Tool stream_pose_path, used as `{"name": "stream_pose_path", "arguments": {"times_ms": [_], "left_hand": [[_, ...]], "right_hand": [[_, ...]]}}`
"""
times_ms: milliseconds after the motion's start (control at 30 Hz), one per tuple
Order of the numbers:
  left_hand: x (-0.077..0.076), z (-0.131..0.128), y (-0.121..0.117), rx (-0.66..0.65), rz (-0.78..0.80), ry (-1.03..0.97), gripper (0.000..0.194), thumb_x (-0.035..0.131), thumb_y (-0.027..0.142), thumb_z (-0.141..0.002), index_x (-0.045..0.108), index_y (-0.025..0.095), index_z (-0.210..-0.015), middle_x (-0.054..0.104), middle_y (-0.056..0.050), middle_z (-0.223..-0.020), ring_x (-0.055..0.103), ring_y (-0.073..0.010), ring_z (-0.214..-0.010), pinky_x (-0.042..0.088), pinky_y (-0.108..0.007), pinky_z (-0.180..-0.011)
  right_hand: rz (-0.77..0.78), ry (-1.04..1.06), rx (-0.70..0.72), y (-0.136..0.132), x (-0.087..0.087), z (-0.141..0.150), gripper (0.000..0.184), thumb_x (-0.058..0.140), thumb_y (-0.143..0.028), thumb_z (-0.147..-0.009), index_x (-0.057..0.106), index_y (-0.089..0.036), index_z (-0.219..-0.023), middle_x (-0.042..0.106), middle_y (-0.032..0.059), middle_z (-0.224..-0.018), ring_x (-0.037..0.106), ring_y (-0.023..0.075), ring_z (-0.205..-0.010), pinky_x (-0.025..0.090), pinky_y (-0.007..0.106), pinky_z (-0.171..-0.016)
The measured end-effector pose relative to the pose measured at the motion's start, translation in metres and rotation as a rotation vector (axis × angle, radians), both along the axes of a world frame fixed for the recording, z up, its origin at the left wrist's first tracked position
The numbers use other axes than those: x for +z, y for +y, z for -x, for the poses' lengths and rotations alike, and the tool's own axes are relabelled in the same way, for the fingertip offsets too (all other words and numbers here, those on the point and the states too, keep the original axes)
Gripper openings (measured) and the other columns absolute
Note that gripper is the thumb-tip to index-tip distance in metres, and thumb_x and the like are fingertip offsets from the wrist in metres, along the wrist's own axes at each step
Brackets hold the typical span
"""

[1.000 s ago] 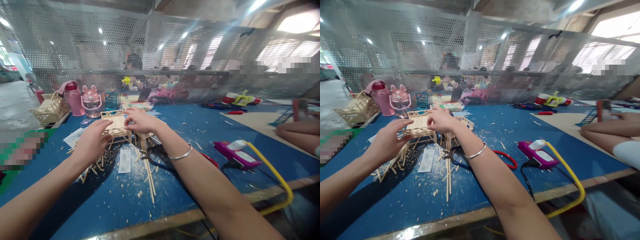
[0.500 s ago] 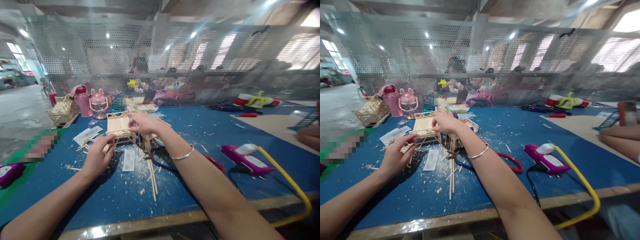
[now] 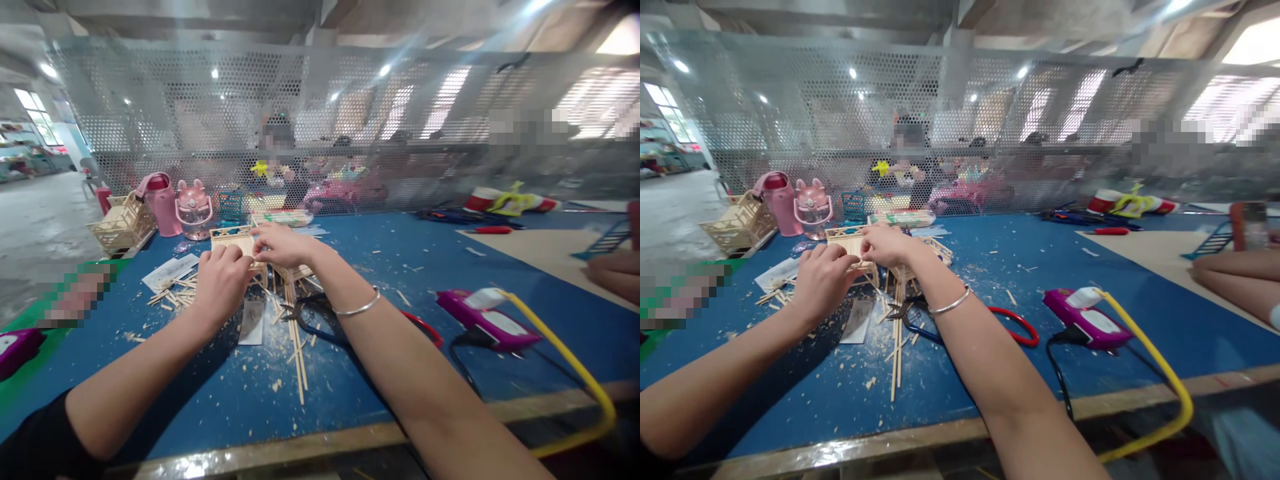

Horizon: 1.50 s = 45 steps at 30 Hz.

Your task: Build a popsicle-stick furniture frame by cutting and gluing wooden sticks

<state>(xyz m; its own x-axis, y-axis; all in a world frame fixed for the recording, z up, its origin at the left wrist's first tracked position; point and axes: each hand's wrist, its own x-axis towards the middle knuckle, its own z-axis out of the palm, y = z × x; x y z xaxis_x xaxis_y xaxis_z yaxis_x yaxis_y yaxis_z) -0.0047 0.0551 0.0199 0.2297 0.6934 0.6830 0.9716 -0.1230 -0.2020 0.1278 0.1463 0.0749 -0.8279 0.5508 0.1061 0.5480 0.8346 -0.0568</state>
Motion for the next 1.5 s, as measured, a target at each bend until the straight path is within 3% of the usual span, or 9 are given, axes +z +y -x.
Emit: {"name": "stream_pose_path", "arguments": {"times_ms": [367,500,633,767,1000,1133,1333,1433,1500], "left_hand": [[-0.005,-0.002,0.005,-0.029,-0.031,0.029,0.018,0.047,0.029,-0.086,0.063,0.022,-0.08,0.06,-0.008,-0.08,0.046,-0.0245,-0.079,0.029,-0.038,-0.069],[-0.005,0.005,-0.006,-0.141,-0.044,-0.103,0.02,0.042,0.025,-0.088,0.06,0.02,-0.082,0.06,-0.008,-0.083,0.048,-0.0222,-0.079,0.033,-0.035,-0.069],[-0.011,0.018,-0.027,-0.255,-0.03,-0.3,0.022,0.035,0.023,-0.089,0.053,0.016,-0.079,0.057,-0.007,-0.077,0.048,-0.019,-0.074,0.038,-0.031,-0.069],[-0.02,0.029,-0.042,-0.253,0.077,-0.457,0.032,0.031,0.025,-0.089,0.045,0.019,-0.061,0.05,-0.002,-0.059,0.046,-0.0162,-0.06,0.038,-0.027,-0.058],[-0.022,0.032,-0.052,-0.439,0.321,-0.643,0.022,0.042,0.031,-0.086,0.058,0.019,-0.076,0.059,-0.002,-0.067,0.052,-0.0147,-0.064,0.039,-0.026,-0.06],[-0.02,0.028,-0.055,-0.46,0.404,-0.788,0.02,0.044,0.032,-0.085,0.055,0.019,-0.075,0.056,0.0,-0.067,0.049,-0.0132,-0.061,0.038,-0.025,-0.058],[-0.014,0.026,-0.06,-0.455,0.4,-0.944,0.029,0.03,0.03,-0.088,0.043,0.019,-0.064,0.045,0.001,-0.06,0.043,-0.0128,-0.058,0.035,-0.025,-0.055],[-0.014,0.027,-0.059,-0.432,0.431,-0.993,0.039,0.025,0.036,-0.089,0.037,0.02,-0.055,0.041,0.001,-0.053,0.04,-0.0131,-0.054,0.033,-0.026,-0.053],[-0.016,0.028,-0.057,-0.421,0.464,-1.01,0.043,0.027,0.04,-0.088,0.038,0.02,-0.052,0.041,0.002,-0.05,0.04,-0.0127,-0.051,0.032,-0.026,-0.052]], "right_hand": [[0.018,0.037,0.011,0.001,-0.002,0.0,0.014,0.057,-0.026,-0.078,0.069,-0.019,-0.081,0.051,0.0071,-0.127,0.04,0.0259,-0.119,0.033,0.039,-0.095],[0.034,0.25,0.049,0.006,0.006,-0.011,0.028,0.055,-0.031,-0.079,0.061,-0.017,-0.102,0.055,0.0074,-0.12,0.049,0.0196,-0.11,0.037,0.031,-0.093],[-0.065,0.509,-0.19,0.018,0.012,-0.032,0.033,0.047,-0.031,-0.081,0.056,-0.014,-0.108,0.061,0.0085,-0.109,0.055,0.0186,-0.097,0.042,0.03,-0.084],[-0.052,0.184,-0.501,0.028,-0.012,-0.056,0.035,0.055,-0.018,-0.067,0.06,-0.017,-0.102,0.065,0.0094,-0.095,0.059,0.0223,-0.083,0.044,0.033,-0.071],[-0.102,0.164,-0.602,0.026,-0.063,-0.067,0.045,0.053,-0.011,-0.064,0.056,-0.018,-0.108,0.066,0.0096,-0.093,0.061,0.0233,-0.08,0.043,0.031,-0.063],[-0.167,0.254,-0.624,0.026,-0.065,-0.061,0.039,0.048,-0.014,-0.071,0.051,-0.018,-0.11,0.066,0.0093,-0.096,0.061,0.0226,-0.084,0.042,0.029,-0.067],[-0.332,0.409,-0.724,0.021,-0.058,-0.063,0.043,0.041,-0.019,-0.078,0.044,-0.014,-0.121,0.063,0.0144,-0.105,0.059,0.0279,-0.091,0.041,0.034,-0.074],[-0.242,0.473,-0.73,0.02,-0.056,-0.064,0.043,0.047,-0.03,-0.078,0.049,-0.018,-0.119,0.065,0.0125,-0.102,0.06,0.029,-0.089,0.042,0.035,-0.073],[-0.075,0.595,-0.689,0.022,-0.057,-0.063,0.04,0.051,-0.035,-0.076,0.055,-0.021,-0.113,0.065,0.0111,-0.103,0.059,0.0297,-0.095,0.041,0.035,-0.077]]}}
